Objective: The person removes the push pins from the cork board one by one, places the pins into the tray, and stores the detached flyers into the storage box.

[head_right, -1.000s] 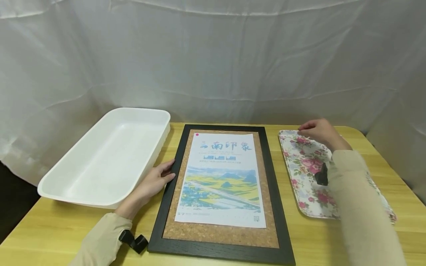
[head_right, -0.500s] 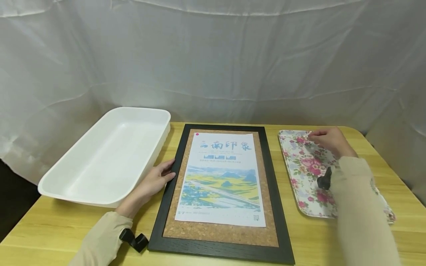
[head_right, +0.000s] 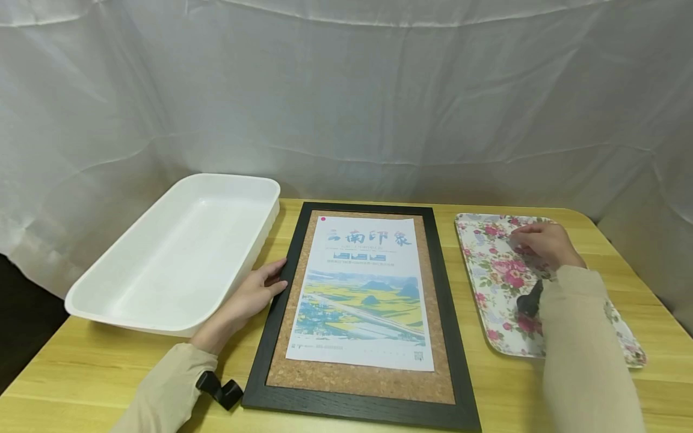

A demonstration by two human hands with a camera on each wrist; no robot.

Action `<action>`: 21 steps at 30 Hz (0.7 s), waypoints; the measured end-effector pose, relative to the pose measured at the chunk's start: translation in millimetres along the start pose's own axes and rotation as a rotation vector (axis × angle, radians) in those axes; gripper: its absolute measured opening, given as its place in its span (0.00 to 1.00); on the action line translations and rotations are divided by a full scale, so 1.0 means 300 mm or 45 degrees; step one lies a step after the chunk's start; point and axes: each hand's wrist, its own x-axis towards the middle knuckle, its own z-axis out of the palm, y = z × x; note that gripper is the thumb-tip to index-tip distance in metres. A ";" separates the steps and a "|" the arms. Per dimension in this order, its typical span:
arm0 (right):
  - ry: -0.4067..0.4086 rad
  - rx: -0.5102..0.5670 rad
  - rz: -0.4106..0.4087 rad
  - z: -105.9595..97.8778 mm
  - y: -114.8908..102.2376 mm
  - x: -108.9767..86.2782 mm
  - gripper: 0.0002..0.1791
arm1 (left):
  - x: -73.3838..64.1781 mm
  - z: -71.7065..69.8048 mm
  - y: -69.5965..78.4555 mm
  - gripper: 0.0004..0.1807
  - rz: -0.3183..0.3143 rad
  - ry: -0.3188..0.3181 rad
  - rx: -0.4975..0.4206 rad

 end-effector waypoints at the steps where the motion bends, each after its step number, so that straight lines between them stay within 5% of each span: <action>1: 0.005 0.003 0.008 0.001 0.004 0.001 0.35 | -0.001 0.001 0.000 0.30 -0.002 -0.001 -0.002; 21: 0.042 0.041 0.058 0.014 0.023 0.034 0.31 | 0.001 -0.001 0.007 0.31 -0.008 -0.004 -0.014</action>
